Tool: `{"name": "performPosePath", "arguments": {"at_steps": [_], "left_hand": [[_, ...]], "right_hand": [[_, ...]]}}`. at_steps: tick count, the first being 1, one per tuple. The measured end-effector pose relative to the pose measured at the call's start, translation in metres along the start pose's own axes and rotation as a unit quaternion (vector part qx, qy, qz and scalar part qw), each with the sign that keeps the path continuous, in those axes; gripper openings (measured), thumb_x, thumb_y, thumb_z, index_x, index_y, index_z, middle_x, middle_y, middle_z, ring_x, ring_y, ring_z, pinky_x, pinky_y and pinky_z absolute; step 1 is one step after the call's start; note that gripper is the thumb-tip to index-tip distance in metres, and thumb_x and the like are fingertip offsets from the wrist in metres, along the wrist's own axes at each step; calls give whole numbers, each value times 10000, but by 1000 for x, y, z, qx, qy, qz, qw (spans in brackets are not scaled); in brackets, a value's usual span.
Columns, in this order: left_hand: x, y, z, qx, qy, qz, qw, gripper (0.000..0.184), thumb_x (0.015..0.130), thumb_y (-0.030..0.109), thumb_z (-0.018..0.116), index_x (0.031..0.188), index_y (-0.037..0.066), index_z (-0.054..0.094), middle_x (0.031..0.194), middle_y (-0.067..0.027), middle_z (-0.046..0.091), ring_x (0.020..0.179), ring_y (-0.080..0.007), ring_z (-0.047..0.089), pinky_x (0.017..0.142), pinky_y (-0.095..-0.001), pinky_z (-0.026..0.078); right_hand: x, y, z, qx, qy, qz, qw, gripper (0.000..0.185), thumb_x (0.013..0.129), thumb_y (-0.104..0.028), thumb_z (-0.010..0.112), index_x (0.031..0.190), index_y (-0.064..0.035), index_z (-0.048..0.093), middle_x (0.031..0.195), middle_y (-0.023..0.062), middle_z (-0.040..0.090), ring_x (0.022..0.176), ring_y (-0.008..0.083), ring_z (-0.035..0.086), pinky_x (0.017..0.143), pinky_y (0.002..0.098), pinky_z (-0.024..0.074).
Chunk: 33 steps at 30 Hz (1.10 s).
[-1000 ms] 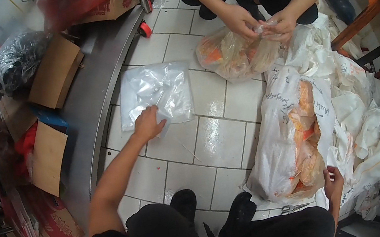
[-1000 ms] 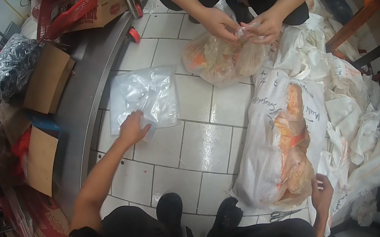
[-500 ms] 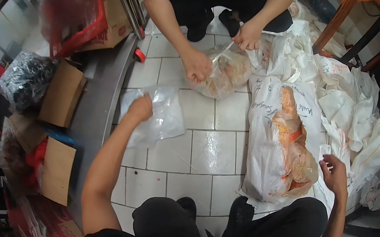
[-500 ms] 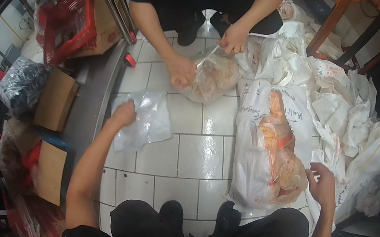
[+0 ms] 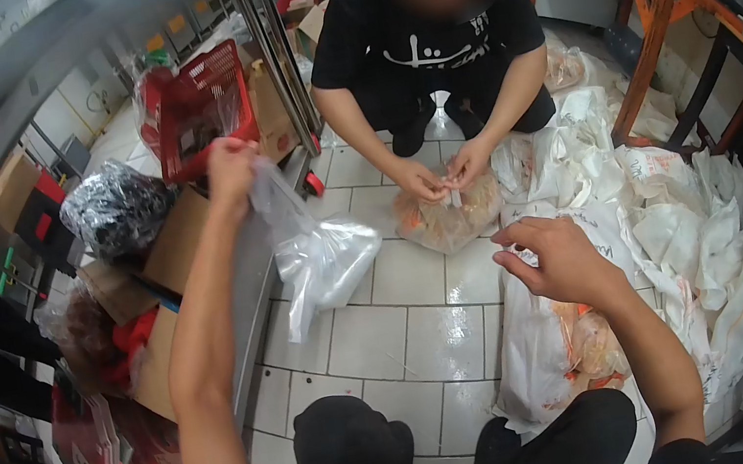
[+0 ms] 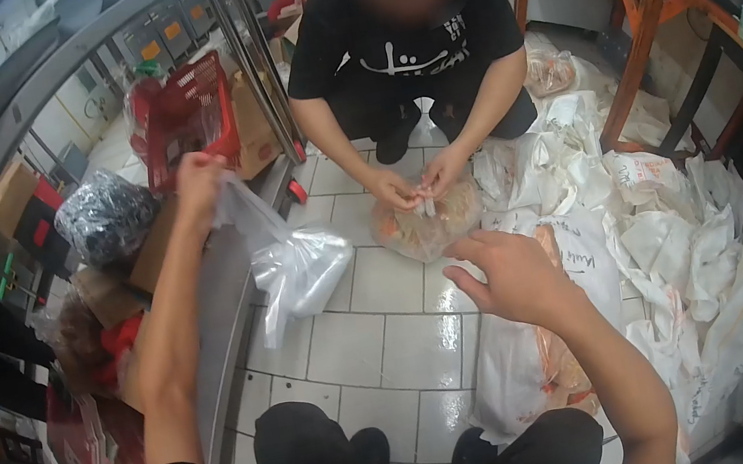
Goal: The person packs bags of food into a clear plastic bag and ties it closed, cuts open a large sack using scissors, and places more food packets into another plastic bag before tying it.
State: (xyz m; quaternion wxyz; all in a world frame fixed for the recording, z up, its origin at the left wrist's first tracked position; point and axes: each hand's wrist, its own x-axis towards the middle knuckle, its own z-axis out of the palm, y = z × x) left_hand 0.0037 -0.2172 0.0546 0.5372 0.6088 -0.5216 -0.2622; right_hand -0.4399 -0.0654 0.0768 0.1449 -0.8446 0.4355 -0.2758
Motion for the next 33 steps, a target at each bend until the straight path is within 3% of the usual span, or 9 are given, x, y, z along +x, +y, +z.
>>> {"name": "performPosePath", "arguments": {"at_steps": [2,6,10,13,18,21,24,27,33], "left_hand": [[-15,40,-14,-273,79,-1,959,203,905,127,674,1026,76,519,768,5,568,616,-75,520,552,-211,421],[-31,57,10,-175,57,63,981,217,898,151,702,980,103,507,740,33,560,581,-37,487,494,-211,399],[-61,155,-9,-416,110,243,869,183,932,143,659,1012,89,503,715,11,556,572,-74,527,509,-218,416],[-99,218,25,-371,24,227,900,222,945,152,640,1096,73,498,735,-1,579,609,-86,577,531,-228,451],[-142,282,62,-308,-224,314,870,450,970,266,608,1318,15,471,853,-24,641,745,-70,620,652,-217,493],[-135,287,32,-44,-200,371,906,632,929,340,662,1374,-32,412,910,-62,657,829,-120,657,704,-235,514],[-125,266,57,-79,-122,418,897,659,802,225,812,1291,-39,459,837,-45,666,770,-123,652,708,-250,526],[-114,230,82,-49,-371,265,889,626,685,238,895,1142,-36,566,799,-36,651,727,-119,631,698,-250,509],[-99,170,129,-207,-470,90,853,371,791,179,807,1048,-28,637,810,-59,671,729,-145,649,675,-262,518]], "right_hand": [[6,-10,-3,31,-20,4,999,217,882,-192,676,1002,-11,680,882,132,697,798,243,690,692,343,545],[20,-22,-9,101,15,29,994,238,879,-214,686,993,-6,683,876,127,700,798,229,695,693,338,549],[38,-32,-3,107,28,-23,994,479,844,-310,744,1183,2,611,1118,177,645,1003,269,656,790,359,536],[66,-54,12,98,121,-124,980,742,802,-401,786,1348,5,489,1313,213,528,1181,304,564,896,383,500],[122,-60,33,323,119,-106,933,449,898,-315,702,1165,30,595,1031,142,646,957,202,642,820,325,520],[111,-60,-34,533,-47,-62,843,269,963,-254,615,1038,4,644,781,41,636,691,105,615,646,238,502],[88,-44,-70,497,-36,-51,866,294,969,-313,608,1022,-28,655,701,-4,583,567,62,533,528,217,440],[62,-38,-100,435,-4,1,900,321,954,-358,628,997,-42,661,679,-32,559,543,43,497,482,204,401],[35,-7,-132,263,20,140,954,321,923,-380,665,935,-60,688,645,-49,532,536,37,494,467,196,392]]}}
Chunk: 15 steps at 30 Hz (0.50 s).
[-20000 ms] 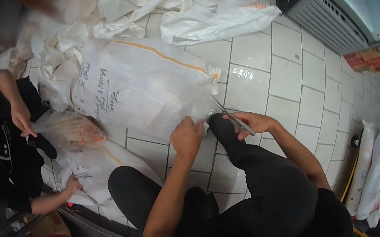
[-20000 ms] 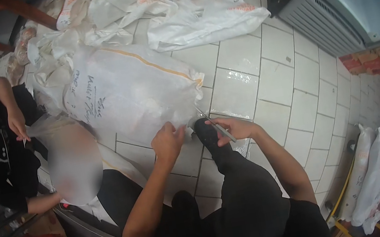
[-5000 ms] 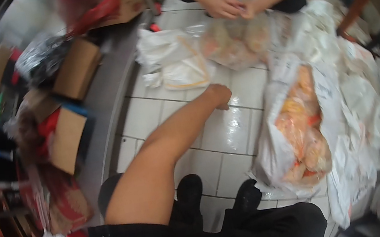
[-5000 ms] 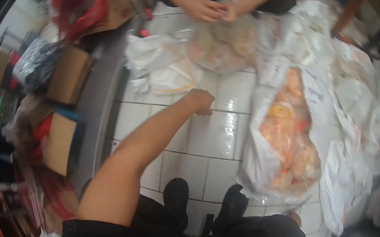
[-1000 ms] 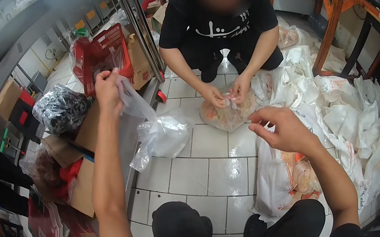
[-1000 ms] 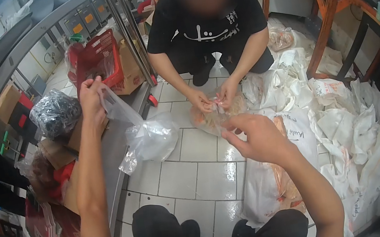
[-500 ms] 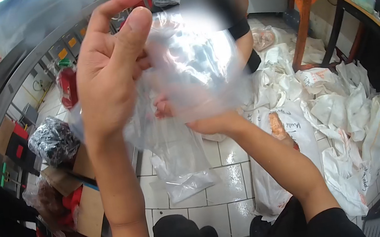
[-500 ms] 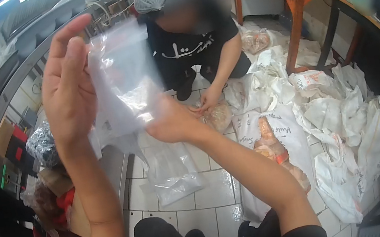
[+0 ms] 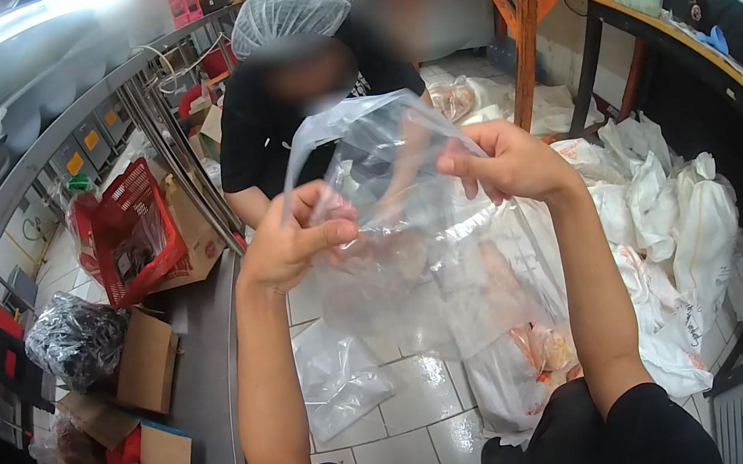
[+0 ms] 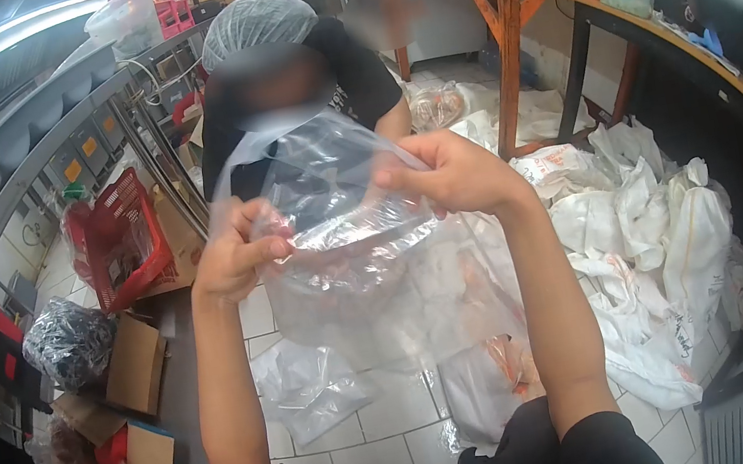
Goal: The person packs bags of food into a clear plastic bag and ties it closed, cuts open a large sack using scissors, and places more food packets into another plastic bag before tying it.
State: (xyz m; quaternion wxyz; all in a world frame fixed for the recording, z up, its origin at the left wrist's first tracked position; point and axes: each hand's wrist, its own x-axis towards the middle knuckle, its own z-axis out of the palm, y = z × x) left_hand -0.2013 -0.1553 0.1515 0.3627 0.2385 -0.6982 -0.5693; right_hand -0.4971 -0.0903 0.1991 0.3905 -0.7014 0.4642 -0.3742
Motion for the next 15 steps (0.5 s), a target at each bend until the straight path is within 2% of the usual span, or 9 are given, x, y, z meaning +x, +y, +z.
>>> {"name": "performPosePath", "arguments": {"at_steps": [2,3,5,6,8,9,11,13,15], "left_hand": [[-1,-13,4,-113,-45,-29,992,207,844,136,752,951,-18,665,810,-61,687,710,-135,653,616,-257,519],[5,-18,7,-161,-63,-33,984,169,852,135,749,870,-10,666,801,-72,690,671,-120,644,571,-248,516],[15,-42,5,-128,-36,-66,989,146,857,130,741,874,5,668,804,-71,692,659,-126,643,570,-247,501],[21,-54,4,-90,-12,-104,990,123,862,125,733,879,21,670,806,-69,693,647,-131,641,568,-246,485],[26,-71,5,-91,-21,-84,992,146,863,157,742,865,27,676,753,-46,685,633,-103,633,570,-233,480],[28,-76,4,-54,8,-93,994,139,877,157,726,881,27,678,770,-47,687,649,-103,637,576,-234,486],[30,-79,6,-21,31,-104,994,134,891,157,711,898,27,679,787,-49,689,666,-103,640,583,-236,492],[27,-70,12,-196,60,-45,978,158,915,160,682,915,3,666,815,-77,688,698,-123,659,621,-270,553],[21,-58,17,-226,52,-62,971,151,927,153,664,923,3,666,829,-82,690,731,-133,666,650,-282,563]], "right_hand": [[14,31,-4,-34,6,16,999,386,871,-441,705,914,-58,695,660,-17,573,573,71,527,507,240,443],[22,47,-4,-154,61,15,986,441,822,-468,737,952,-49,694,650,21,596,561,109,559,517,277,458],[33,75,7,-366,176,31,913,593,707,-550,786,964,-25,682,684,98,651,642,229,640,627,380,498],[36,82,15,-368,177,35,912,593,707,-550,786,964,-25,682,684,98,651,642,229,640,627,380,498],[41,89,31,-496,231,-1,837,545,737,-539,758,883,-20,676,711,110,673,662,266,652,648,400,496],[43,81,37,-497,236,5,835,545,737,-539,758,883,-20,676,711,110,673,662,266,652,648,400,496],[47,59,48,-416,30,75,906,505,797,-504,733,802,-4,659,689,86,659,626,214,642,624,368,504],[49,53,53,-322,0,45,946,476,837,-476,709,777,-6,659,677,70,650,604,180,628,591,339,502],[47,45,58,-136,-20,23,990,438,902,-425,665,758,-12,657,663,44,635,575,118,604,528,279,494]]}}
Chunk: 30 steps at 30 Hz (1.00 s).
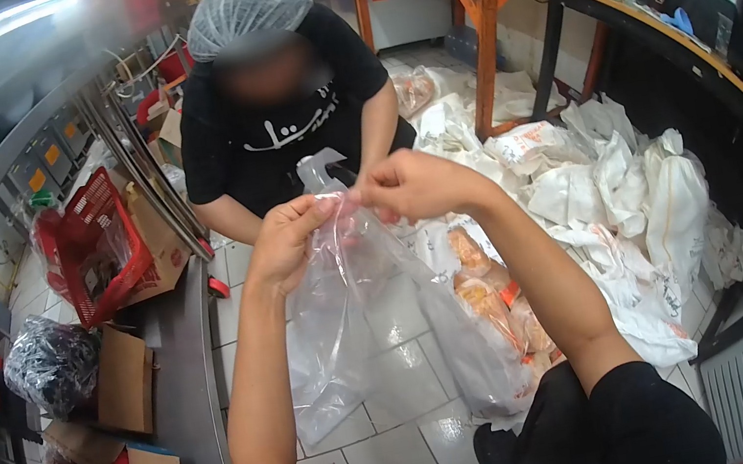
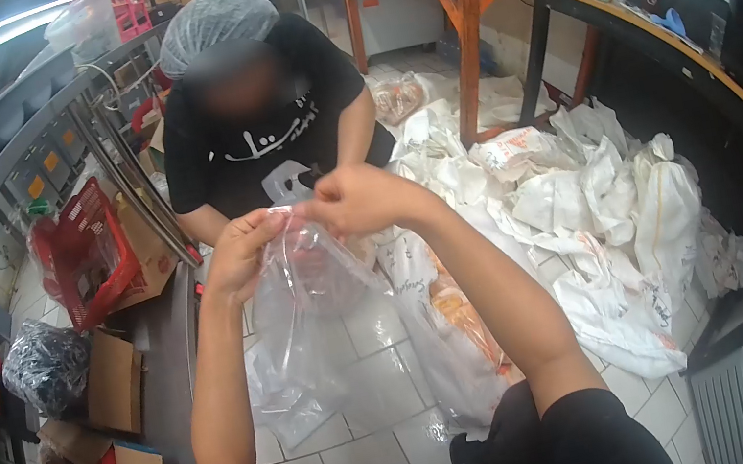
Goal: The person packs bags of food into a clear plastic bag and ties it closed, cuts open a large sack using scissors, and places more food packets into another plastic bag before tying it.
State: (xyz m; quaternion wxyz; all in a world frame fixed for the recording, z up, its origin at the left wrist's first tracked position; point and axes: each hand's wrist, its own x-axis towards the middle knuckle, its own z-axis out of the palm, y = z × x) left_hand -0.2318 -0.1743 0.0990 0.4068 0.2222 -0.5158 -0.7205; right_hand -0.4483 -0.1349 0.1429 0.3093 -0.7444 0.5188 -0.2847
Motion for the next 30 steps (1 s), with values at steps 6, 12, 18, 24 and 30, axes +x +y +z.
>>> {"name": "performPosePath", "arguments": {"at_steps": [6,12,18,24,30], "left_hand": [[3,-10,-11,222,58,7,973,189,906,188,702,957,8,670,749,-27,645,672,-49,589,503,-199,364],[-6,4,-2,32,5,3,999,131,899,64,662,1024,24,658,914,-52,695,782,-116,672,671,-244,552],[1,-7,-12,134,98,29,986,178,873,64,693,1029,31,614,950,-75,697,764,-110,661,629,-228,528],[-2,-16,17,8,87,50,995,156,885,100,705,933,65,561,815,-26,649,701,-73,618,614,-209,509],[0,-25,-6,155,106,100,977,192,840,74,712,780,70,531,722,1,596,662,-62,578,572,-213,455]], "right_hand": [[-9,-22,-2,60,17,30,998,388,801,-354,797,861,-13,623,689,45,652,585,101,611,493,249,494],[5,-2,10,37,47,-74,995,297,772,-112,757,970,9,570,735,61,680,632,108,627,577,256,488],[5,3,10,-64,125,-122,982,253,799,-145,764,894,10,588,709,40,662,649,104,632,611,249,517],[2,-12,23,81,36,-28,996,426,755,-326,848,874,3,603,734,47,655,644,97,638,571,212,518],[8,45,4,215,-24,-45,975,307,721,-203,856,786,-51,597,719,25,637,622,96,605,548,243,501]]}}
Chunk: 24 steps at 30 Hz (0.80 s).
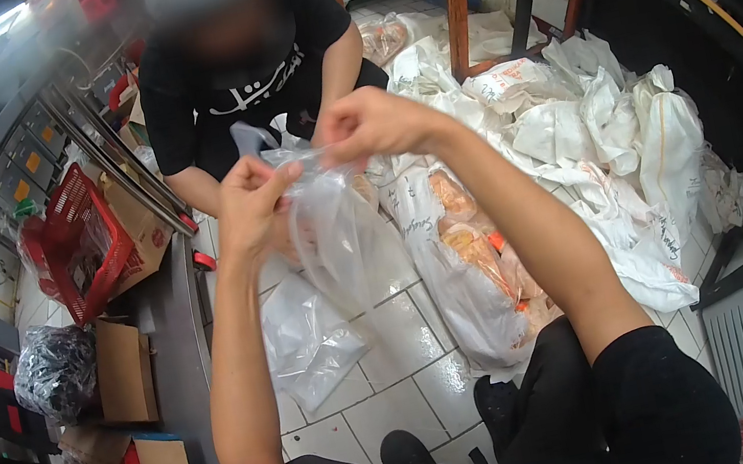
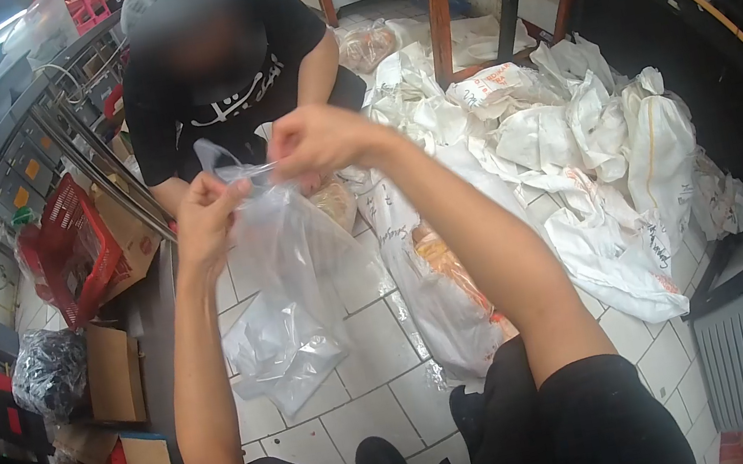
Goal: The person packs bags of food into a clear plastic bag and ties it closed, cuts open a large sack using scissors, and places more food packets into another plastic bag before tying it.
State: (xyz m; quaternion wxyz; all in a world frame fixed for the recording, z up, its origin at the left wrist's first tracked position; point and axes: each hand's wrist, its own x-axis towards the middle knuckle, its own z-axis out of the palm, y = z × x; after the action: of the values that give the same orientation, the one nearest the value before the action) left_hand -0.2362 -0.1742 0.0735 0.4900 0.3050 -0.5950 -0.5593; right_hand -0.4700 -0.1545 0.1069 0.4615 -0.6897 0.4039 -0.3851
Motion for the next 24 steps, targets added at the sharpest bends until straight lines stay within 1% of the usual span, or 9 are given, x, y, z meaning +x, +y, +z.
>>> {"name": "performPosePath", "arguments": {"at_steps": [2,5,7,10,14,16,18,21,24], "left_hand": [[7,-13,-51,356,46,113,926,240,749,70,727,695,49,494,616,12,514,597,-55,527,516,-217,379],[-7,-10,-73,398,-14,-34,917,212,761,86,706,722,35,504,610,-1,516,539,-64,512,489,-229,387],[-4,-17,-64,367,-35,-19,929,136,793,90,666,771,30,546,634,-11,549,522,-82,539,491,-232,431],[0,-14,-53,349,82,-95,929,45,844,77,618,850,38,597,700,-39,614,621,-119,631,576,-251,523],[1,-37,-22,152,-8,-119,981,66,833,109,646,832,66,597,720,-40,622,723,-113,619,605,-283,503],[6,-45,-21,260,7,-71,963,87,816,98,645,781,69,571,696,-34,599,688,-119,587,584,-287,474],[14,-38,-47,446,87,77,887,189,744,53,626,649,64,463,619,-22,501,616,-138,487,549,-309,396],[4,-33,-88,307,135,-61,940,166,721,42,586,655,19,435,591,-65,438,592,-151,427,549,-315,370],[7,-67,-51,378,69,72,920,157,729,35,547,672,8,404,579,-84,392,588,-128,382,542,-304,341]], "right_hand": [[-16,36,-53,-144,53,64,986,188,762,-112,758,744,-64,577,714,18,627,605,111,588,534,265,493],[-40,77,-92,-184,80,191,961,183,755,-121,725,762,-45,559,695,46,612,591,143,630,517,291,520],[-46,76,-84,-216,140,263,930,201,766,-153,712,750,-52,539,704,66,622,603,161,648,526,304,545],[-37,67,-72,-165,143,221,951,217,776,-167,701,848,-31,547,762,96,648,646,180,659,547,316,571],[-8,56,0,-98,111,125,981,311,759,-209,737,923,-12,562,817,122,664,710,226,659,581,347,555],[5,79,29,-355,177,-67,915,315,741,-208,762,896,-11,571,783,138,650,726,286,645,620,384,514],[-2,88,-22,-370,219,-7,903,331,721,-235,771,869,-14,573,838,173,656,769,332,647,674,415,507],[-6,99,-51,-395,290,43,871,322,702,-247,775,802,-19,571,820,199,647,791,360,648,702,441,497],[-2,96,-18,-320,259,11,911,263,722,-207,743,750,-16,564,701,187,614,720,345,633,661,431,491]]}}
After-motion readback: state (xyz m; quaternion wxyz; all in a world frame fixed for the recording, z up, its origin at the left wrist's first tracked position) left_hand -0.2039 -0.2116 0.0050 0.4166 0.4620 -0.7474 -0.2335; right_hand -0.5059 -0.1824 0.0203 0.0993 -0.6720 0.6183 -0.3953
